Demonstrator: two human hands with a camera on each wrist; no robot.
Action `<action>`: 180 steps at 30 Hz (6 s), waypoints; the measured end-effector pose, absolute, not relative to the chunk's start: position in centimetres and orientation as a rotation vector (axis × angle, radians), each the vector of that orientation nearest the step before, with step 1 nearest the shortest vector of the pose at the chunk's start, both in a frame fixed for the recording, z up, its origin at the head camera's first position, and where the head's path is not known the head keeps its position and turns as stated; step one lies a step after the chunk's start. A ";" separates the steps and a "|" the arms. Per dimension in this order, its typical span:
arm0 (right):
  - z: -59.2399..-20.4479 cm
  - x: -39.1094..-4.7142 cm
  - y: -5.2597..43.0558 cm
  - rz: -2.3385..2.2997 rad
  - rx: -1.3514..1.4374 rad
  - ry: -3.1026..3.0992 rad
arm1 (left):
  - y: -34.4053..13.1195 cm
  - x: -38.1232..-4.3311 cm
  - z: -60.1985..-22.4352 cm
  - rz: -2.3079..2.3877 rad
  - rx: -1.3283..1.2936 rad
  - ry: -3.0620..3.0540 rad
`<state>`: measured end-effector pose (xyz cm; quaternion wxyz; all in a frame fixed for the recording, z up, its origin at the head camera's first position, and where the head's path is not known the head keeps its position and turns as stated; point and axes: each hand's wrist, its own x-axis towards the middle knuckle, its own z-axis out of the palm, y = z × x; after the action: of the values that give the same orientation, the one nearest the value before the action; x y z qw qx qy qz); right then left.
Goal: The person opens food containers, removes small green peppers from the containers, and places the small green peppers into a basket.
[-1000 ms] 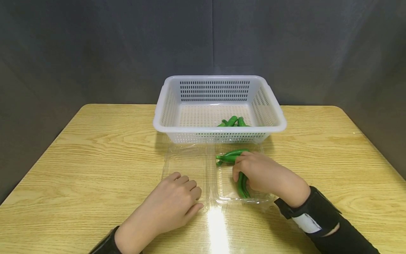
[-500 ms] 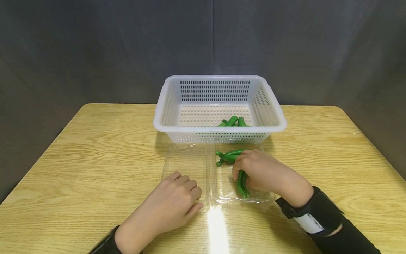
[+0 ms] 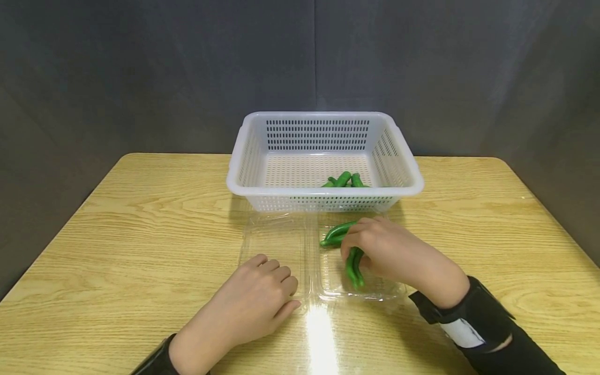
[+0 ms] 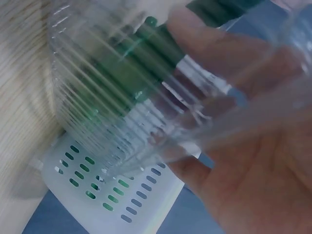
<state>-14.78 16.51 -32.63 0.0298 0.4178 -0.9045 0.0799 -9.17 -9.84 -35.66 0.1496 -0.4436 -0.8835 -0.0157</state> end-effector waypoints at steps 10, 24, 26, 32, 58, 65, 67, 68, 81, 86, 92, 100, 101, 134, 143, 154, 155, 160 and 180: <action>-32.3 -14.4 16.3 0.216 1.257 -2.734 | -9.8 -9.2 -35.6 -0.046 -1.272 -2.549; -31.5 -14.1 16.0 0.236 1.260 -2.561 | -9.8 -9.2 -35.7 -0.051 -1.266 -2.546; -31.4 -14.0 16.0 0.235 1.253 -2.553 | -9.8 -9.2 -35.8 -0.050 -1.266 -2.542; -31.1 -14.2 16.1 0.257 1.260 -2.473 | -9.9 -9.1 -35.8 -0.062 -1.267 -2.547; -30.2 -15.0 16.5 0.304 1.076 -2.268 | -9.8 -9.2 -35.7 -0.043 -1.267 -2.546; -30.2 -15.4 16.9 0.312 1.009 -2.215 | -9.8 -9.2 -35.7 -0.048 -1.271 -2.566; -30.2 -15.5 17.0 0.321 0.993 -2.201 | -9.8 -9.2 -35.6 -0.048 -1.271 -2.570; -30.2 -15.6 17.0 0.323 0.983 -2.195 | -9.8 -9.2 -35.6 -0.050 -1.272 -2.572; -30.5 -16.2 17.9 0.371 0.853 -2.210 | -9.8 -9.2 -35.6 -0.049 -1.269 -2.569; -30.7 -16.6 18.2 0.382 0.816 -2.196 | -9.8 -9.1 -35.7 -0.047 -1.266 -2.559; -30.9 -16.9 18.6 0.390 0.756 -2.220 | -9.8 -9.1 -35.6 -0.040 -1.265 -2.562; -31.2 -17.3 19.2 0.421 0.695 -2.240 | -9.8 -9.1 -35.6 -0.037 -1.268 -2.560; -31.2 -17.4 19.3 0.428 0.693 -2.240 | -9.8 -9.1 -35.6 -0.036 -1.268 -2.560; -32.1 -18.2 20.7 0.449 0.535 -2.286 | -9.8 -9.1 -35.6 -0.037 -1.272 -2.553; -32.2 -18.3 20.7 0.443 0.523 -2.294 | -9.7 -9.1 -35.4 -0.030 -1.280 -2.547; -32.2 -18.3 20.7 0.440 0.497 -2.317 | -9.8 -9.1 -35.5 -0.032 -1.279 -2.551; -32.3 -18.3 20.7 0.438 0.494 -2.318 | -9.8 -9.1 -35.4 -0.031 -1.282 -2.550; -32.4 -18.3 20.6 0.427 0.491 -2.310 | -9.8 -9.1 -35.4 -0.028 -1.277 -2.561; -32.3 -18.3 20.5 0.477 0.562 -2.300 | -9.8 -9.1 -35.5 -0.044 -1.272 -2.560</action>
<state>-18.26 20.49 -32.32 0.3551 0.2174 -0.8902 0.1847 -9.10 -9.77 -35.50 0.1408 -0.4403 -0.8866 -0.0151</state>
